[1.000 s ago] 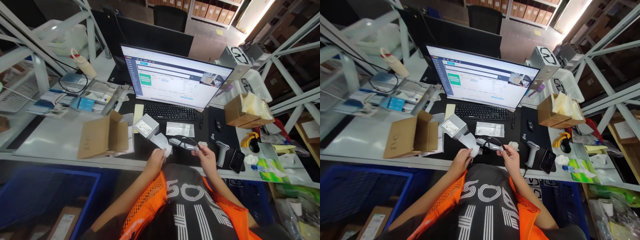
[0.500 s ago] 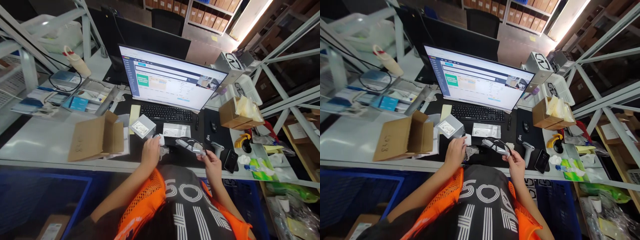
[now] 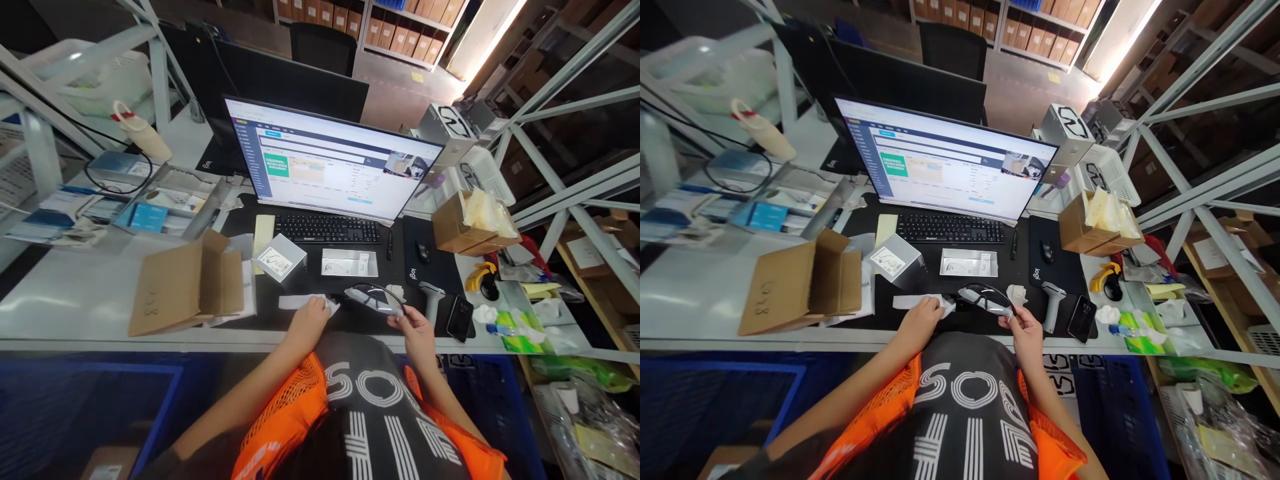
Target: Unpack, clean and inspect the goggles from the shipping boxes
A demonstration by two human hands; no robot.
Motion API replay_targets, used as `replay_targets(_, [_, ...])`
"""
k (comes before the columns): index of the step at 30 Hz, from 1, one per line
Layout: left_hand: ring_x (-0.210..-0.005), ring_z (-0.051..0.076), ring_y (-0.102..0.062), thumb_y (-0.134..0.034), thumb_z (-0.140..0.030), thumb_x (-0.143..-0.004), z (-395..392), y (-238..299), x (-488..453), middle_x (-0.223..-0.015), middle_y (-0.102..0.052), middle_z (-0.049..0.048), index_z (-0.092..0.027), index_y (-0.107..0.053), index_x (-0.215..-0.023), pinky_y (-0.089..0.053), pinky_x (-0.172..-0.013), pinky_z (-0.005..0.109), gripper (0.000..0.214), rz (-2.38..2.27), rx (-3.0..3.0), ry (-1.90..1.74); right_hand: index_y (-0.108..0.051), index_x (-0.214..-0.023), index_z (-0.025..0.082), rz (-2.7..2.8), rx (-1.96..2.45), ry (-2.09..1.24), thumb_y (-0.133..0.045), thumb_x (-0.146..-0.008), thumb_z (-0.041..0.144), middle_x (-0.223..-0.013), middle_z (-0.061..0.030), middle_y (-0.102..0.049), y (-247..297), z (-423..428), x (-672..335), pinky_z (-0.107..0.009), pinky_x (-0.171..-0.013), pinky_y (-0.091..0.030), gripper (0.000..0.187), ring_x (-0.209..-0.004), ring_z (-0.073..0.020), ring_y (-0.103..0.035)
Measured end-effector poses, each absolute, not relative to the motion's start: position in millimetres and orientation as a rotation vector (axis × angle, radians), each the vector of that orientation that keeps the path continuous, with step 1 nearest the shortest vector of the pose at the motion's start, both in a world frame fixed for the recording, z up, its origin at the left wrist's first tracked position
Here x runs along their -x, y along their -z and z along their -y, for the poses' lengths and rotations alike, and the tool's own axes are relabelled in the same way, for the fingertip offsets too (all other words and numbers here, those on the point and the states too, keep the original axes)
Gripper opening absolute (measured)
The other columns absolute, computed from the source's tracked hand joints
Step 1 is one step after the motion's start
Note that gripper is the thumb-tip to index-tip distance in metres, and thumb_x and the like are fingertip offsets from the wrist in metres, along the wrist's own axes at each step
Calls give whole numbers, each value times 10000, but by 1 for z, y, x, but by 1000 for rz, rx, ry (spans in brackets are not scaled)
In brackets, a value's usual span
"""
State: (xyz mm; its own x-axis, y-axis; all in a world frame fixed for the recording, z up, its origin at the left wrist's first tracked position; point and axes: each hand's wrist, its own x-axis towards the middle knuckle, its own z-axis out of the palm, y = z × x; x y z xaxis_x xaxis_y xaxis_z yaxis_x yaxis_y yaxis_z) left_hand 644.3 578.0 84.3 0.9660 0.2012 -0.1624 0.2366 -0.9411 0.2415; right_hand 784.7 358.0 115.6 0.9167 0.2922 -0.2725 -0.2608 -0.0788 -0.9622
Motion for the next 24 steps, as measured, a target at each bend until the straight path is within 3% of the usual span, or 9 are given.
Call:
replay_targets(5, [-1184, 246, -537, -419, -71, -968, -575, -89, -632, -1351, -568, 123, -163, -661, -1099, -482, -756, 293, 290, -361, -2788, 297, -730, -844, 174, 67, 1567, -622, -880, -562, 562, -689, -30, -725, -106, -375, -781, -405, -681, -649, 503, -632, -231, -725])
replay_targets(13, [-1008, 235, -610, -475, -151, -971, -575, -91, -624, -1028, -688, 83, -220, -669, -1103, -444, -714, 292, 244, -471, -2650, 304, -741, -790, 178, 58, 1542, -659, -903, -509, 567, -647, -26, -720, -105, -373, -788, -370, -658, -645, 506, -609, -214, -717])
replay_targets(17, [-924, 206, -630, -534, -266, -962, -575, -96, -628, -929, -702, 42, -226, -691, -978, -422, -739, 282, 163, -617, -2511, 186, -742, -857, 176, 54, 1526, -676, -892, -550, 561, -656, -37, -737, -110, -363, -792, -346, -665, -638, 515, -611, -202, -721])
replay_targets(24, [-642, 156, -594, -634, -282, -865, -570, -95, -631, -677, -618, -28, -206, -652, -792, -354, -583, 246, 107, -884, -2253, 68, -742, -826, 162, 64, 1537, -766, -895, -538, 568, -640, -47, -738, -108, -361, -792, -347, -651, -636, 521, -590, -205, -722])
